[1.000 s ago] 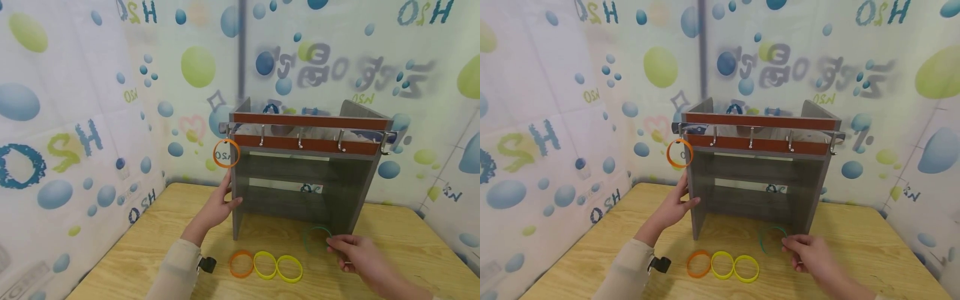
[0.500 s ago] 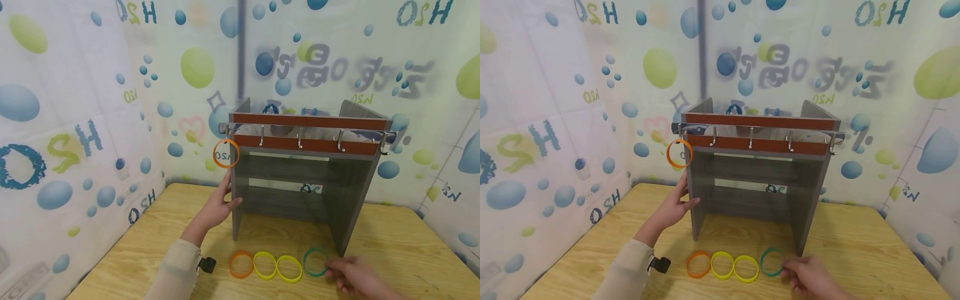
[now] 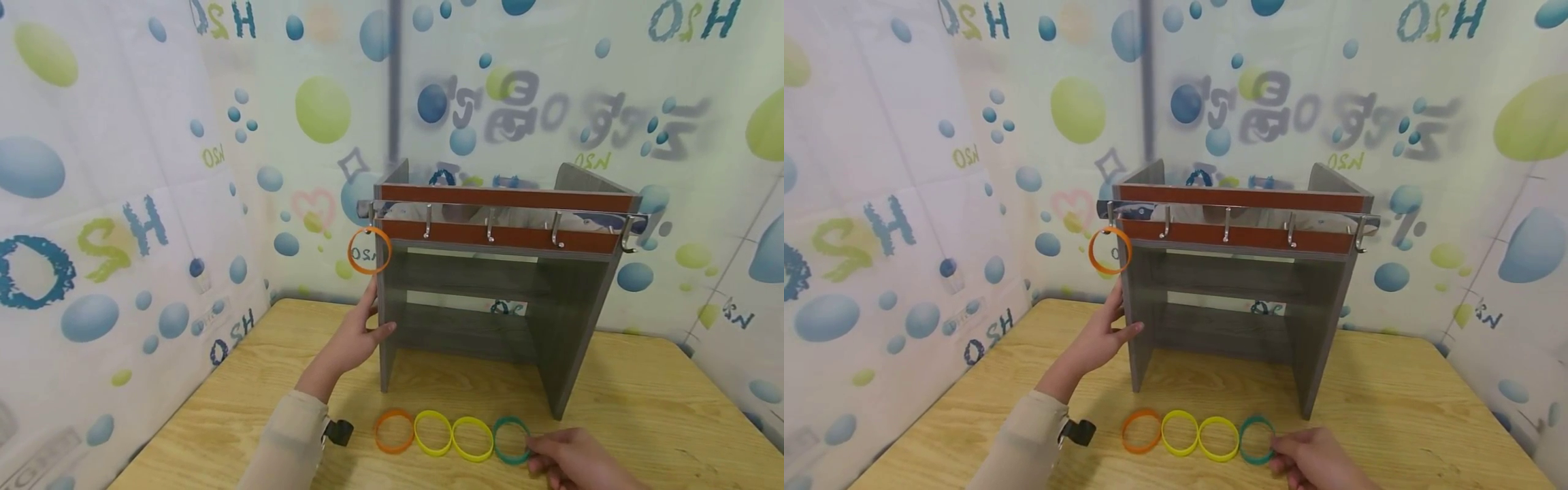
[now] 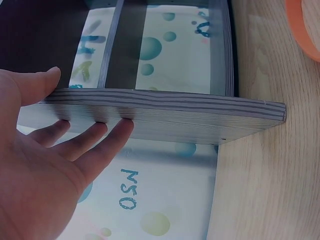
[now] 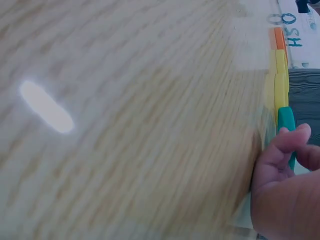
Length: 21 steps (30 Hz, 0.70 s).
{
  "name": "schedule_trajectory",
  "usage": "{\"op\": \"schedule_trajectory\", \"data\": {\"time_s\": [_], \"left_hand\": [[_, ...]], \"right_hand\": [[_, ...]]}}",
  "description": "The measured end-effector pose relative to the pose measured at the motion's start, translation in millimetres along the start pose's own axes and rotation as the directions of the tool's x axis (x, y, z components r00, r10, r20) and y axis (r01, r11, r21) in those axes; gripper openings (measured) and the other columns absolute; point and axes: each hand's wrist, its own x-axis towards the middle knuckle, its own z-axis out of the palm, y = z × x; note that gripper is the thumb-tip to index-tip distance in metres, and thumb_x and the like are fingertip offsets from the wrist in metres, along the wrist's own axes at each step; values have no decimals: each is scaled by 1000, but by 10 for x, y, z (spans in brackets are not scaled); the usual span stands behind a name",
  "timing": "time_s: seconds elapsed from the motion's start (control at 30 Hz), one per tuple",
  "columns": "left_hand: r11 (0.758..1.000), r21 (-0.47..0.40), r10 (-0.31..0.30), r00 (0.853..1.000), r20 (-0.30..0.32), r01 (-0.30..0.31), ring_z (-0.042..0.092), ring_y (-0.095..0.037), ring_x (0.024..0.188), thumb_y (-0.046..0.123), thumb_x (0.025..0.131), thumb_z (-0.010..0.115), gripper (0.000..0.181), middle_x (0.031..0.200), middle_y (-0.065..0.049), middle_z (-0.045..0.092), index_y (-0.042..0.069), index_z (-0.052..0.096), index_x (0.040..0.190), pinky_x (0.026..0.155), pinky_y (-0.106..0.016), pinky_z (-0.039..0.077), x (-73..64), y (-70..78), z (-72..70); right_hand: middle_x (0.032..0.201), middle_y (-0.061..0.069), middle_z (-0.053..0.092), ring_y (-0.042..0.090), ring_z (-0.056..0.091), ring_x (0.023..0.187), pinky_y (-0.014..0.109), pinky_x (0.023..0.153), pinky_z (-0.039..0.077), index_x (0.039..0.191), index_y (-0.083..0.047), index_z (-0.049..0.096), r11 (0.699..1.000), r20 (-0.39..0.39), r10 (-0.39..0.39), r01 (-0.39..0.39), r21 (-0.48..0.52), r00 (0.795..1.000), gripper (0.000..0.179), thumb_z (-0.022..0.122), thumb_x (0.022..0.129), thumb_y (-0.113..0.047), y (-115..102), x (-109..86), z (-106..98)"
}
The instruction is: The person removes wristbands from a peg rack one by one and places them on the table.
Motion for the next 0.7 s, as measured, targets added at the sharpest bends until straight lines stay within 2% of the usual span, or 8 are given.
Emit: {"op": "schedule_trajectory", "data": {"time_s": [0.27,0.47,0.7], "left_hand": [[1000,-2,-18,1000,-13,18,29,-42,162,10,106,64,100,182,2,3,37,-6,171,114,-59,52,-3,14,6],[1000,3,-17,1000,-12,17,29,-42,162,9,107,64,100,182,2,3,35,-7,172,114,-59,52,2,8,10],[1000,2,-7,1000,-6,7,28,-45,161,9,107,63,99,182,-1,1,35,-7,172,114,-61,52,-1,4,9]], "right_hand": [[70,-7,67,1,49,54,15,53,43,92,-2,78,990,4,-42,42,-134,999,34,62,108,-28,24,-1,-15],[67,-8,62,2,48,54,15,52,43,86,-6,74,988,-5,-50,48,-147,999,33,62,108,-27,18,-27,-24],[71,-6,61,3,48,54,14,49,41,96,-2,74,995,-14,-32,31,-92,999,32,59,109,-28,-88,-29,-32]]}}
